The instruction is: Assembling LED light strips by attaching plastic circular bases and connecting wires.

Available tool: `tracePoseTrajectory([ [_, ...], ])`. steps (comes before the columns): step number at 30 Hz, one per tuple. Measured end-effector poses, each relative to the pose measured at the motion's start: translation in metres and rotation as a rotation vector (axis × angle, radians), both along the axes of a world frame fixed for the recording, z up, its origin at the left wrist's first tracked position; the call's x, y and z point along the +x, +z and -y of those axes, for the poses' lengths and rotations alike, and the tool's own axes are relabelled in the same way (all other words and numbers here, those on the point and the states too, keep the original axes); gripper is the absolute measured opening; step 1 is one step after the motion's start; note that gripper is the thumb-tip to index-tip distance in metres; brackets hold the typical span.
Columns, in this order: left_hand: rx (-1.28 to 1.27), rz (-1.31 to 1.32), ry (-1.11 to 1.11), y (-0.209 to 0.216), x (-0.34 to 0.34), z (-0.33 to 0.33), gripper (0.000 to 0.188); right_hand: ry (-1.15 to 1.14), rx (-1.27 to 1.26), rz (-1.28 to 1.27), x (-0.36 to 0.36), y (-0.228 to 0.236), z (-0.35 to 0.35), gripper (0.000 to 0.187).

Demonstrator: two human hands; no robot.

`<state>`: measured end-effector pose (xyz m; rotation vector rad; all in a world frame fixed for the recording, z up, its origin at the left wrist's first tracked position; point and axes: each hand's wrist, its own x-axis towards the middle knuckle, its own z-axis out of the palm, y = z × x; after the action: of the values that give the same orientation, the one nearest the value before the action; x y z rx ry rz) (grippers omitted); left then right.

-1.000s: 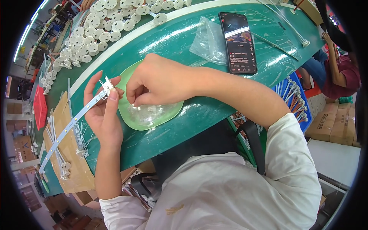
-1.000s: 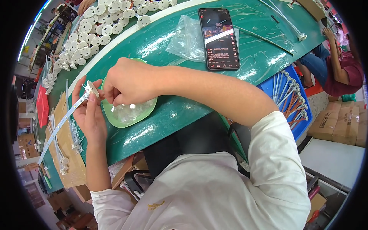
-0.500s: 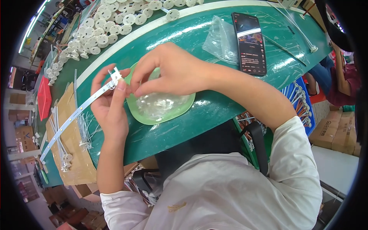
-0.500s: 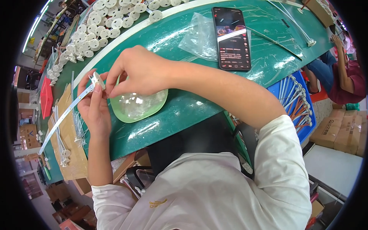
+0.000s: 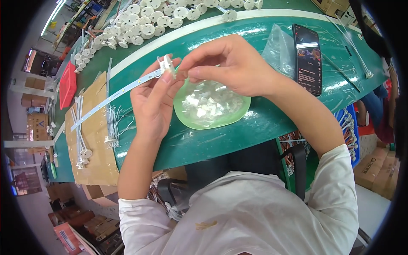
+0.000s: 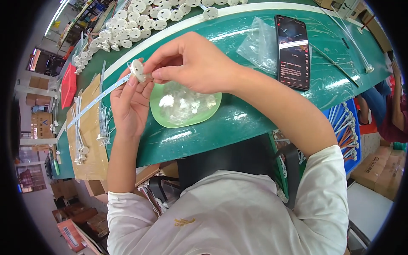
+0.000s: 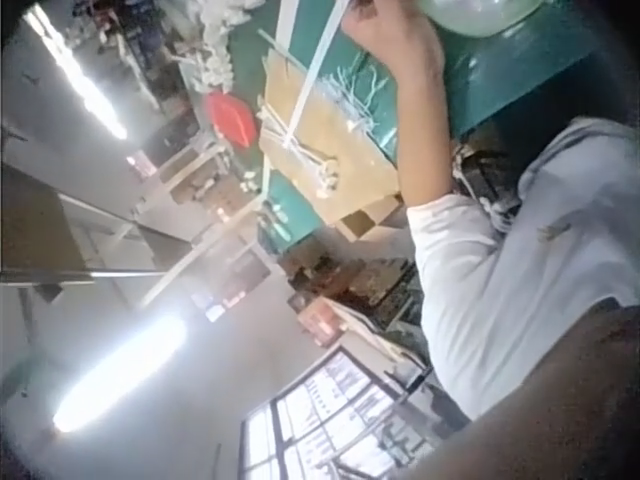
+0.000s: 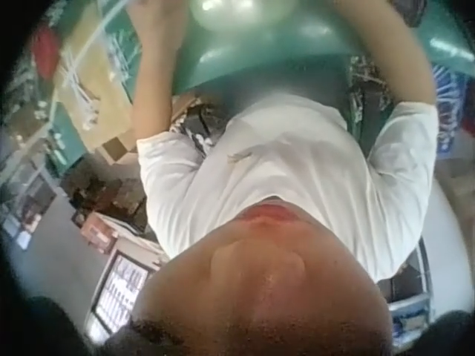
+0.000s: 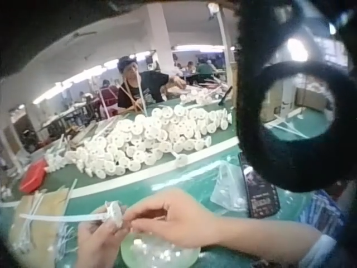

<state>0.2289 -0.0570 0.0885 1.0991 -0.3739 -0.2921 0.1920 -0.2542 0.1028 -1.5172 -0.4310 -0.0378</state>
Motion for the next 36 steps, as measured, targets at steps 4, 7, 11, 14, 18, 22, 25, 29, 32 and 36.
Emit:
tracePoseTrajectory([
  [4,0.010,-0.015,-0.084,0.001,-0.001,0.000,0.043,-0.204,-0.088,0.126,-0.007,0.003,-0.006,0.010],
  [7,0.013,-0.020,-0.093,0.000,0.000,-0.002,0.045,-0.338,-0.242,0.391,-0.007,0.001,-0.006,0.009],
  [11,-0.006,-0.008,-0.108,-0.004,0.000,-0.002,0.045,-0.419,-0.355,0.708,-0.004,-0.004,-0.006,0.012],
  [14,0.004,0.009,-0.089,-0.005,-0.002,0.000,0.045,-0.419,-0.381,0.716,-0.004,-0.006,-0.007,0.012],
  [18,0.016,0.040,-0.129,-0.006,-0.003,0.002,0.044,-0.472,-0.423,0.739,-0.006,-0.009,-0.007,0.012],
  [22,0.106,0.125,-0.030,-0.009,-0.002,0.001,0.041,-0.438,-0.506,0.765,-0.005,-0.011,-0.010,0.016],
  [25,0.090,0.098,-0.042,-0.008,0.002,-0.005,0.039,-0.397,-0.487,0.790,-0.003,-0.008,-0.007,0.019],
  [29,-0.028,0.024,-0.131,-0.010,0.001,-0.009,0.040,-0.284,-0.334,0.800,-0.001,-0.007,-0.003,0.018],
  [32,-0.112,0.012,-0.273,-0.009,0.001,-0.013,0.046,-0.256,-0.273,0.796,-0.002,-0.003,-0.003,0.016],
  [36,-0.088,0.020,-0.299,-0.007,-0.001,-0.011,0.051,-0.321,-0.237,0.749,-0.008,-0.004,-0.009,0.013],
])
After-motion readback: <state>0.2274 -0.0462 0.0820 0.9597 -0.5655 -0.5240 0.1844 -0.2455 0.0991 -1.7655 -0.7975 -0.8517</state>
